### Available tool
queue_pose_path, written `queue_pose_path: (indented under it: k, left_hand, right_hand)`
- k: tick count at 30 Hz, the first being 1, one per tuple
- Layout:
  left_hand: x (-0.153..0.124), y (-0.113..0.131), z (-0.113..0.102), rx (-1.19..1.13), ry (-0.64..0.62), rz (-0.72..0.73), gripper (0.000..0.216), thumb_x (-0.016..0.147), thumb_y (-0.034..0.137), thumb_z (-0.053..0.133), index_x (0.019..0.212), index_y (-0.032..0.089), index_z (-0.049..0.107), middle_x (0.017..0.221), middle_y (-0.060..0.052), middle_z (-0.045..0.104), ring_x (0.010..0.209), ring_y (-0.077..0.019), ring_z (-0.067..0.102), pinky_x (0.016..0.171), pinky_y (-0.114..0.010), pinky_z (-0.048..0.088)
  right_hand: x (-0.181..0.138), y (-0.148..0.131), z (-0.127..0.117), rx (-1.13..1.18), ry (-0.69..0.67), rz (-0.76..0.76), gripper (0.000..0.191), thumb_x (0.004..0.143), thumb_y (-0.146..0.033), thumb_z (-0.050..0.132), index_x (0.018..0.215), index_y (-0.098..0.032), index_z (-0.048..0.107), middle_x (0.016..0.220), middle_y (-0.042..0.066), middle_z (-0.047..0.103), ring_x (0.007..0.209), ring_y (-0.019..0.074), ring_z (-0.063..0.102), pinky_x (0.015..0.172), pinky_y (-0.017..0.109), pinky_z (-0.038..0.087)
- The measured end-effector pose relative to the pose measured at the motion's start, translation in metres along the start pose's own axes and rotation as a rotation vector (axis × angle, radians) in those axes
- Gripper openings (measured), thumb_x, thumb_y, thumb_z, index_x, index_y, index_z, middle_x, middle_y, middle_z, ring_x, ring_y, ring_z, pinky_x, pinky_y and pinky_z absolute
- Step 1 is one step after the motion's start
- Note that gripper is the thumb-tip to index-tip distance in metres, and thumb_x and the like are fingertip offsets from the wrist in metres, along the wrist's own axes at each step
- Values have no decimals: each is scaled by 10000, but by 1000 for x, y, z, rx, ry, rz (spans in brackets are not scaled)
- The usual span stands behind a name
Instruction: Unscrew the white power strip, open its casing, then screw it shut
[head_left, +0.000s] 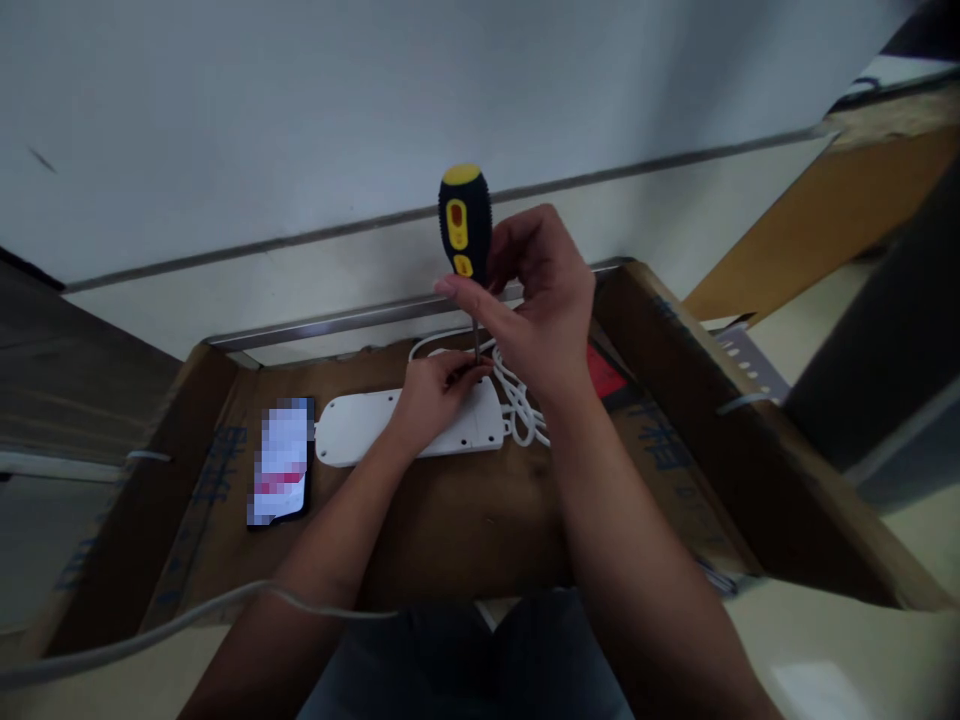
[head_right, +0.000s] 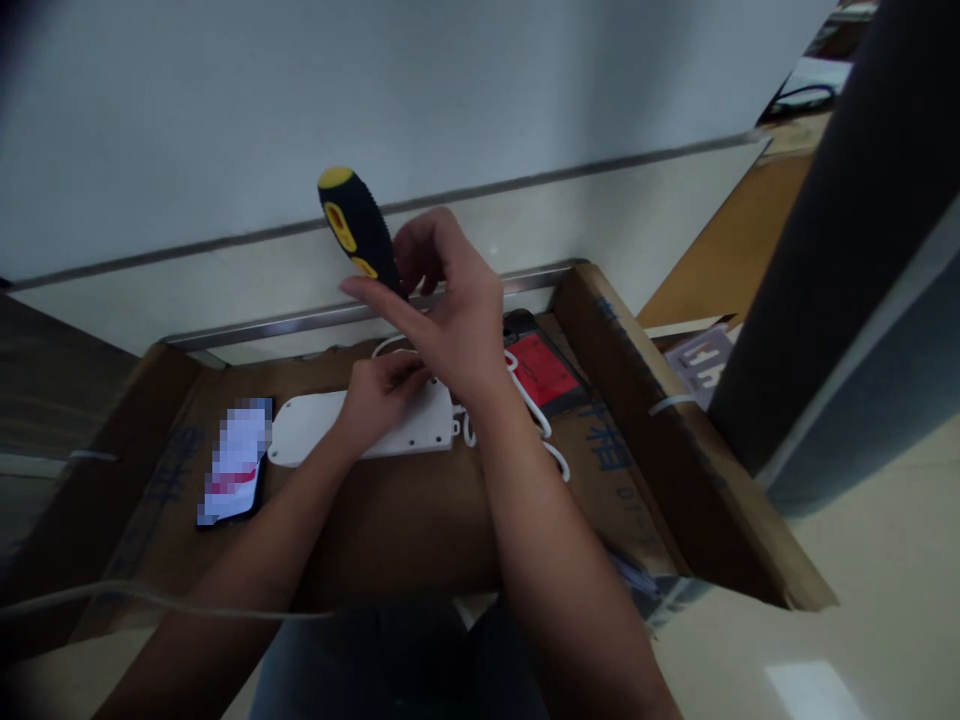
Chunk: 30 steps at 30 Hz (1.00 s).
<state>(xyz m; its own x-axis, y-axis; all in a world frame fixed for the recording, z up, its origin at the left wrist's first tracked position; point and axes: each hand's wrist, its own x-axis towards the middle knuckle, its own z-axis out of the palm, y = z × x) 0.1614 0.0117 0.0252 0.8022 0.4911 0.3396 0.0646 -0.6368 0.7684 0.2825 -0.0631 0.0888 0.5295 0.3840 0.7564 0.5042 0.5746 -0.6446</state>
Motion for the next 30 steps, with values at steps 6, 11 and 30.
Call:
queue_pose_path:
  k: [6,11,30]
  left_hand:
    - [1,-5,3,-1,55,-33,126,885,298,757,931,211,836,920,-29,830,823,-186,757,806,-291,582]
    - [1,-3,2,1,36,-7,166,901,313,748,983,188,820,935,-50,823,809,-171,741,768,-275,556]
    - [1,1,3,-20,184,-44,190,839,366,794,914,191,788,880,-29,791,741,-137,675,702,-259,517]
  right_hand:
    - [2,-9,-8,-107,-18,8,308,804,-342,832,841,-198,562,755,-34,554,673,59,490,629,249,457]
    - [4,-7,-16,-99,-34,22,283,816,-346,819,841,-194,582,761,-38,598,684,55,510,648,247,463]
    - [1,1,-6,106,-95,143,462,759,-331,866,1048,-238,518,878,-34,695,829,133,692,817,323,587]
